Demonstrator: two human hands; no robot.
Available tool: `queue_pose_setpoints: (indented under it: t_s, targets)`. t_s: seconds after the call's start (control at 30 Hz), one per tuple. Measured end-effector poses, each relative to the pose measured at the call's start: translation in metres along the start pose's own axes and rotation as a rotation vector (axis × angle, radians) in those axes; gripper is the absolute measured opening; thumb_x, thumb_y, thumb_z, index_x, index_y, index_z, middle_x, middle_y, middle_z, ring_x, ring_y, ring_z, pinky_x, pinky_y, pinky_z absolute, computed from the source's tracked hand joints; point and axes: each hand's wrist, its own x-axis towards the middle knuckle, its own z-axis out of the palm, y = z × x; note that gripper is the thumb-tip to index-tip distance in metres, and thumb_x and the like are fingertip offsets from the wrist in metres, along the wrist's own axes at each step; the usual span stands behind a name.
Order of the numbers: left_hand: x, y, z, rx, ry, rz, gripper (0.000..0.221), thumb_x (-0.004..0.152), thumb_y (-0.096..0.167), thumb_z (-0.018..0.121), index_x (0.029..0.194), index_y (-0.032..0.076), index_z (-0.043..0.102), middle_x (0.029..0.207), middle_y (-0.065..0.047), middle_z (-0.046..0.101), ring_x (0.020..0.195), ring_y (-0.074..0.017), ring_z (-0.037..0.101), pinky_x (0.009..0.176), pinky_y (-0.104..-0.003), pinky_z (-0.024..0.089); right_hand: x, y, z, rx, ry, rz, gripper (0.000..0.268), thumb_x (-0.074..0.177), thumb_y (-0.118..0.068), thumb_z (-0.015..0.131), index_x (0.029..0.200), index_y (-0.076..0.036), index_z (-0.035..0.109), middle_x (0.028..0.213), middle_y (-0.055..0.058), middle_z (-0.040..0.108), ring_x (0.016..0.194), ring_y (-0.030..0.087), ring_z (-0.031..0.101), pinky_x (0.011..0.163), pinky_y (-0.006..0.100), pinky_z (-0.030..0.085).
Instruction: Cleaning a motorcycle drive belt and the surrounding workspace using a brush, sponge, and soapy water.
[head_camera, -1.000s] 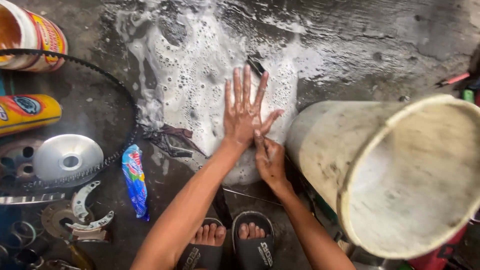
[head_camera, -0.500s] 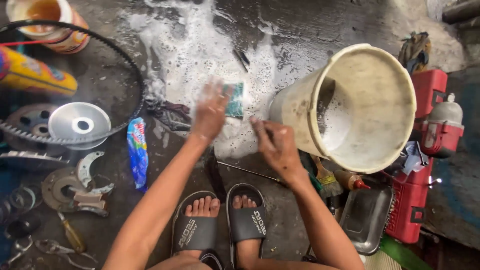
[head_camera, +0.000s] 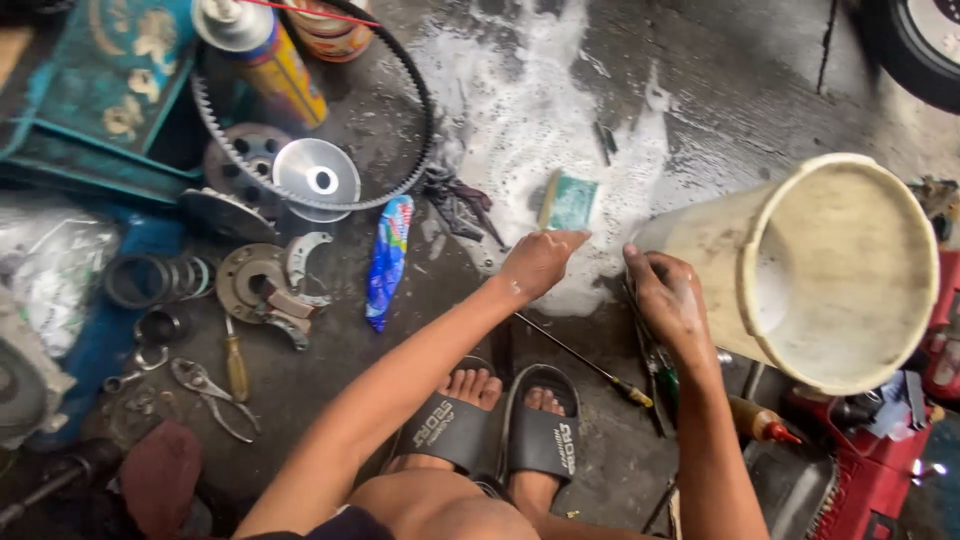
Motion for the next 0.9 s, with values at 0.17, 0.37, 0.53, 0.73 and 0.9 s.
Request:
queue_pose_setpoints:
  t_s: [0.17,0.37,0.53,0.73,0.9]
  targets:
    - [-0.024,0.007,-0.060,0.309,0.309,-0.284,0.060,0.088,0.066,0.054,0.059,0.014,0.057,0.042,-0.003,0.047,0.039,-0.0283,0.060,0.039,-0.036,0.051,0.010,-0.017,0.038,0.021,-0.171,0.155,0.034,0.103,-0.031,0.061,0.091,-0.002,0.076,0.067,0.009,0.060,0.063,0.021,0.058,0.060,0.034,0.047]
    - [-0.045,-0.003,-0.089,-0.385,0.063,-0.437,0.028,0.104,0.005,0.034,0.105,-0.001,0.062,0.088,-0.024,0.069,0.053,-0.0238,0.068,0.046,-0.035,0.057,0.049,-0.050,0.084,0.621,-0.293,0.393,0.029,0.109,-0.027,0.050,0.097,-0.004,0.063,0.066,-0.007,0.036,0.053,0.007,0.040,0.055,0.024,0.034]
    - [-0.023,0.026,-0.134,-0.462,-0.020,-0.678,0.069,0.098,0.057,0.037,0.065,0.004,0.066,0.062,-0.025,0.066,0.067,-0.0441,0.072,0.053,-0.050,0.055,0.038,-0.057,0.086,0.688,-0.232,0.403,0.030,0.109,-0.027,0.052,0.094,-0.003,0.061,0.068,-0.006,0.031,0.053,0.007,0.036,0.053,0.023,0.030]
    - [-0.011,0.021,-0.083,-0.579,-0.026,-0.394,0.025,0.094,0.024,0.047,0.104,0.004,0.059,0.093,-0.032,0.062,0.089,-0.0584,0.063,0.070,-0.067,0.053,0.008,-0.022,0.054,0.637,-0.144,0.408,0.031,0.107,-0.027,0.054,0.092,-0.002,0.064,0.064,-0.005,0.028,0.048,0.006,0.034,0.046,0.019,0.027]
    - [0.015,0.038,-0.083,-0.540,-0.066,-0.233,0.050,0.073,-0.002,0.058,0.122,0.005,0.058,0.108,-0.026,0.055,0.099,-0.0560,0.061,0.080,-0.063,0.055,0.006,-0.010,0.039,0.618,-0.037,0.350,0.031,0.105,-0.025,0.056,0.092,0.000,0.067,0.063,-0.004,0.030,0.047,0.004,0.036,0.045,0.017,0.028]
